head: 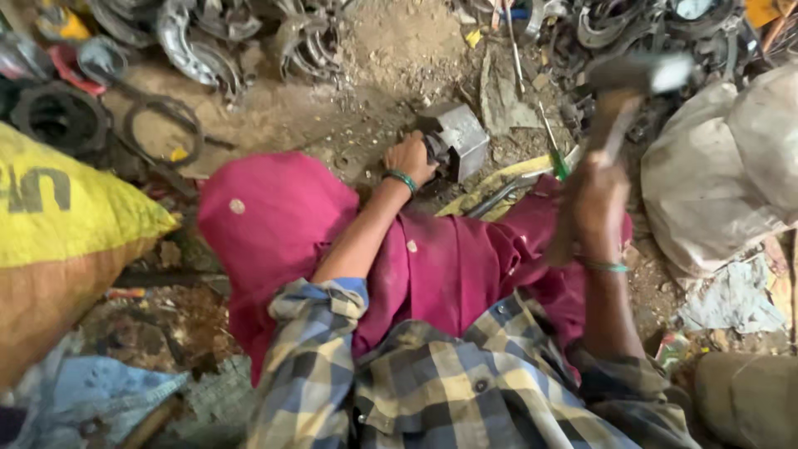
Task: The person sits on the ground and hammers curved metal brake shoe components against a heavy metal block, straightening and shaping them one at a time, then sets finished pieces aside and picks up the next piece from a pile of scrap parts.
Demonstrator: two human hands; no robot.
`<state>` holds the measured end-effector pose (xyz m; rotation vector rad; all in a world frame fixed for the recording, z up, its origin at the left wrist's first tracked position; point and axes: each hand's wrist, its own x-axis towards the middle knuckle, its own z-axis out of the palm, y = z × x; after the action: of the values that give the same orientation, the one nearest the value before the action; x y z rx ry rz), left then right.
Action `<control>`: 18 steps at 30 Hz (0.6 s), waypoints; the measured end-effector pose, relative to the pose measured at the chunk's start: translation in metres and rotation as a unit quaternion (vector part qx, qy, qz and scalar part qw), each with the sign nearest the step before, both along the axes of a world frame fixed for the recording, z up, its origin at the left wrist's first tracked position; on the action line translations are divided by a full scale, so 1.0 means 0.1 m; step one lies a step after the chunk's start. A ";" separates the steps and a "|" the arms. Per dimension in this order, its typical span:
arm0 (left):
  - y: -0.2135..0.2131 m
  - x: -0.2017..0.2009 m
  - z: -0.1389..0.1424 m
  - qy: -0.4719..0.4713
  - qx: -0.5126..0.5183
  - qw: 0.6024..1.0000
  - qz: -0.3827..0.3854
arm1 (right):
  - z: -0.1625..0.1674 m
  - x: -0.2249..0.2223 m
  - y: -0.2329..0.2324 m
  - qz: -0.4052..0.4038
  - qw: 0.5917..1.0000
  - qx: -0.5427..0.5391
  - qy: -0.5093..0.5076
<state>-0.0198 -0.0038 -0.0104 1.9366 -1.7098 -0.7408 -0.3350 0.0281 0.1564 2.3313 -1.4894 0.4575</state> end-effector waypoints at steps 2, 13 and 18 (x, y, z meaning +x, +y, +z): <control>0.02 -0.01 0.02 -0.001 -0.006 1.000 0.012 | 0.39 -0.23 0.05 -0.024 0.955 0.088 -0.284; 0.08 -0.04 0.00 0.002 0.007 1.000 0.009 | 0.84 0.41 0.23 0.045 0.878 0.031 -0.475; 0.03 0.01 0.05 -0.043 -0.042 0.998 -0.023 | -0.19 0.95 0.23 -0.182 0.882 0.316 -0.299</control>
<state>-0.0190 -0.0007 -0.0053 1.9031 -1.8112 -0.5989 -0.2396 0.0512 0.1372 2.3584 -2.6555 0.7102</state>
